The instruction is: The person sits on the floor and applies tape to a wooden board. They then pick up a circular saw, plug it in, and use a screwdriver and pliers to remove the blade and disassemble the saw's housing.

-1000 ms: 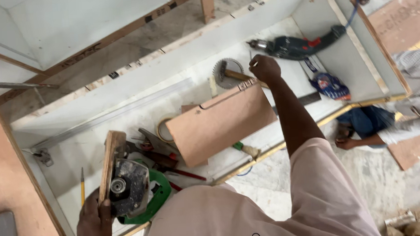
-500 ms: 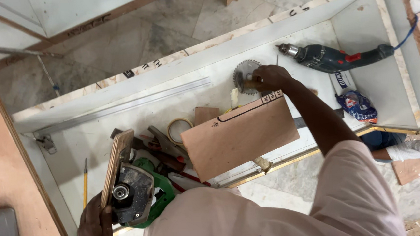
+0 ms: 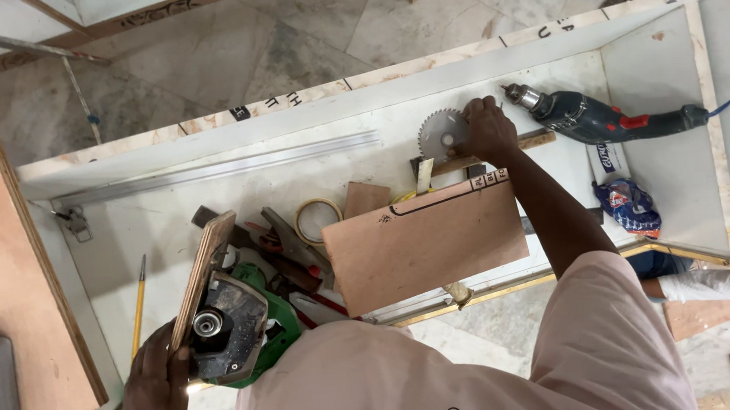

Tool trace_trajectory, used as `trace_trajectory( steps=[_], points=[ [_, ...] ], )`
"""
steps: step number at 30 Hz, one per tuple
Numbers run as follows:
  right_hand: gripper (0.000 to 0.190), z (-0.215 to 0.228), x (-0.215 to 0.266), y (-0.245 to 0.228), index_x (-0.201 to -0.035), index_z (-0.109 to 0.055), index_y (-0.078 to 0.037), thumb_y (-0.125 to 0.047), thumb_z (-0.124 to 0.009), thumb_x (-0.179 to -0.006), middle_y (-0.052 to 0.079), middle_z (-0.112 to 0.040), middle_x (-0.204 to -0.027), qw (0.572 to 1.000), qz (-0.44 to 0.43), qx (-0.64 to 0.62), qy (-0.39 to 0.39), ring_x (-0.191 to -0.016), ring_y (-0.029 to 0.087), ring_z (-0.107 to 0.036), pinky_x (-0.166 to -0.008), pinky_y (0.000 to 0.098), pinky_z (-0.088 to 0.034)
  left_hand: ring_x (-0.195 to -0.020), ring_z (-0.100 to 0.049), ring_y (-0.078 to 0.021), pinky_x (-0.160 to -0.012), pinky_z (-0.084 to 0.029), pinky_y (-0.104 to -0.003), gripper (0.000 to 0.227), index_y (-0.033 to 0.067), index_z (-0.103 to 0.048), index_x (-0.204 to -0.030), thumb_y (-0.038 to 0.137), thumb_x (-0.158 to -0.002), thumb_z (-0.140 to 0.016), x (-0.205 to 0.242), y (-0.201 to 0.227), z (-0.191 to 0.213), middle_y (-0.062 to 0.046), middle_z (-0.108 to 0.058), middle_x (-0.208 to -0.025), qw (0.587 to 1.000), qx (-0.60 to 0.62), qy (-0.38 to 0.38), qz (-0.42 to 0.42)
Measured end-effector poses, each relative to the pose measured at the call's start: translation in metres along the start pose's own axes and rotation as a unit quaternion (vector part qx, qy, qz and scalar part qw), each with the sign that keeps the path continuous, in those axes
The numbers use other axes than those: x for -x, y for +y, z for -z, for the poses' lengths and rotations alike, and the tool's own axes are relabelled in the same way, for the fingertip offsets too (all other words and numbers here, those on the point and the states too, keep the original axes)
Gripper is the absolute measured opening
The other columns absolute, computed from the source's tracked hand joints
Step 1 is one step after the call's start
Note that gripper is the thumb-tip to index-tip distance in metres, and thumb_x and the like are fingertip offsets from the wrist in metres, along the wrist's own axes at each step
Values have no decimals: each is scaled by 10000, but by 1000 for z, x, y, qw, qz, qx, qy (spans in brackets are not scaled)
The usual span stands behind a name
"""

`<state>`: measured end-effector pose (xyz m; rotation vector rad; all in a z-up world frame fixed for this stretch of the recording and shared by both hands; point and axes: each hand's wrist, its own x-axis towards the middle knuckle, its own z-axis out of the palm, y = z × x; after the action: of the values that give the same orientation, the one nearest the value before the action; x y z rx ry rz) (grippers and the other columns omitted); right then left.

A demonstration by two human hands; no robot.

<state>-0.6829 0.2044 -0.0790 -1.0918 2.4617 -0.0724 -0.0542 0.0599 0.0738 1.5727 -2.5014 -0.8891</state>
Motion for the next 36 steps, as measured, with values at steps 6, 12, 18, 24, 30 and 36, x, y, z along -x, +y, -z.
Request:
trace_trajectory(
  steps=[6, 12, 18, 24, 30, 36],
  points=[
    [699, -2, -7, -3, -1171, -593, -80, -444, -955, -696, 112, -601, -1215, 998, -41, -8, -40, -1136, 313, -636, -928, 467, -534, -1047, -693, -392, -873, -550, -491, 419, 83, -575, -1403, 222, -1008, -563, 0, 0, 1, -194, -693, -1171, 1000, 6, -5, 25],
    [808, -3, -9, -4, -1270, -545, -115, -490, -939, -673, 126, -621, -1225, 999, -29, 29, -13, -1154, 323, -612, -888, 461, -517, -842, -770, -299, -781, -586, -429, 434, 98, -581, -1389, 244, -981, -582, 0, 7, 5, -160, -719, -1081, 990, 72, -48, 114],
    [739, -17, -24, 10, -1221, -585, -121, -481, -935, -680, 101, -658, -1183, 998, -59, -10, -33, -1119, 293, -659, -929, 424, -527, -932, -728, -295, -790, -578, -425, 432, 80, -603, -1356, 278, -972, -609, -4, 10, 7, -164, -703, -1139, 998, 43, -19, 42],
    [669, -11, -28, 8, -1194, -622, -126, -473, -909, -699, 85, -684, -1125, 998, -37, -6, -48, -1086, 289, -676, -920, 429, -538, -975, -715, -312, -828, -568, -444, 448, 99, -608, -1364, 340, -989, -568, -6, 5, 6, -142, -699, -1200, 997, 16, -42, 60],
    [539, -6, -27, 2, -1043, -680, -133, -448, -932, -684, 90, -599, -1173, 998, -2, 48, -38, -1118, 297, -623, -900, 442, -526, -1094, -691, -337, -897, -569, -441, 476, 77, -613, -1342, 364, -962, -607, -10, 6, 16, -141, -693, -1265, 999, 23, -28, -7],
    [691, -9, -25, 2, -1270, -554, -116, -433, -871, -745, 70, -697, -1117, 996, -50, -29, -68, -1090, 291, -674, -920, 461, -533, -1210, -660, -332, -1024, -549, -450, 410, 51, -627, -1284, 264, -940, -695, -23, 58, 31, -122, -672, -1330, 984, -80, 95, -127]
  ],
)
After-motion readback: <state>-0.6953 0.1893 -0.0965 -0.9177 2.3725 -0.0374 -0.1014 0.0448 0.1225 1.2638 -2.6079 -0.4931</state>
